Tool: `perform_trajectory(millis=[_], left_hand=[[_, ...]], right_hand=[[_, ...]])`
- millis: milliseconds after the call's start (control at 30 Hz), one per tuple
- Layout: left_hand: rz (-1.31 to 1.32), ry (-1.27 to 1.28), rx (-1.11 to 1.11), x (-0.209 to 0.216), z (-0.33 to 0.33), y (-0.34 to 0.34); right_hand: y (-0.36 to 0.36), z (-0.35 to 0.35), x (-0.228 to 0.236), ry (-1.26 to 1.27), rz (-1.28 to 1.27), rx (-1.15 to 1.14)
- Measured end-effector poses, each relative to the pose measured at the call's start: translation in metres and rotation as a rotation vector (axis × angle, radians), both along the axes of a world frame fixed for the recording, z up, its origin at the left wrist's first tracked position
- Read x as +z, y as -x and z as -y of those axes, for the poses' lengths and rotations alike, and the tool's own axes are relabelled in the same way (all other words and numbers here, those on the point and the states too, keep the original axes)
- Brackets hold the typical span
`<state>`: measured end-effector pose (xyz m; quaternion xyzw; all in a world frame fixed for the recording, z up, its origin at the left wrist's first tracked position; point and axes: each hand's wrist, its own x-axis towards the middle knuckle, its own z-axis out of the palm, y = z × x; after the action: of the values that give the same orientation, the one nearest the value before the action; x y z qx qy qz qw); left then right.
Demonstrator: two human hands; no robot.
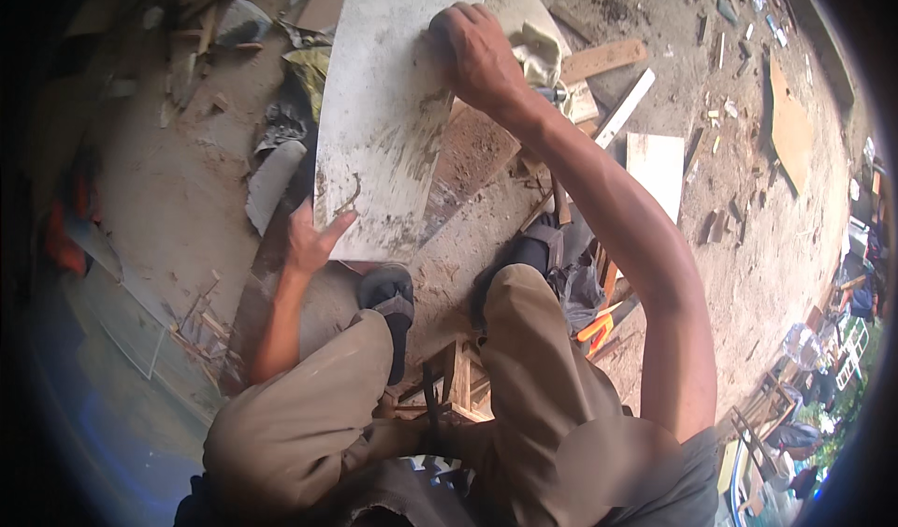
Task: The person sits on the floor and cleans a rectangular white tile using a cloth and a hammer. They wipe the tile surface, then repeatedly tap and scrape it with the hammer to remove residue, and finish by wiping it again.
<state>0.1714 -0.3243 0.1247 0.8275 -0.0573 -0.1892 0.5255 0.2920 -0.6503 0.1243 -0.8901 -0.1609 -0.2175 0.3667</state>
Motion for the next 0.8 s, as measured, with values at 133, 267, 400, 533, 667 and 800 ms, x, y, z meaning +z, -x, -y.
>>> perform_trajectory(millis=[133, 267, 400, 533, 667, 800], left_hand=[[-0.029, 0.099, -0.043, 0.045, 0.004, -0.007], [0.032, 0.582, -0.175, 0.131, 0.015, -0.037], [0.286, 0.838, 0.055, 0.270, 0.013, -0.043], [0.617, 0.708, 0.180, 0.336, -0.012, -0.002], [0.460, 0.771, 0.211, 0.368, -0.024, 0.064], [0.562, 0.882, 0.367, 0.373, -0.018, 0.102]], right_hand=[[0.001, -0.014, 0.123, 0.066, 0.353, -0.013], [0.032, -0.028, 0.234, 0.232, 0.467, -0.023], [0.081, -0.069, 0.303, 0.425, 0.490, 0.078], [0.135, -0.113, 0.351, 0.287, 0.623, 0.094], [0.174, -0.136, 0.358, -0.017, 0.545, 0.035], [0.197, -0.180, 0.338, -0.389, 0.428, -0.049]])
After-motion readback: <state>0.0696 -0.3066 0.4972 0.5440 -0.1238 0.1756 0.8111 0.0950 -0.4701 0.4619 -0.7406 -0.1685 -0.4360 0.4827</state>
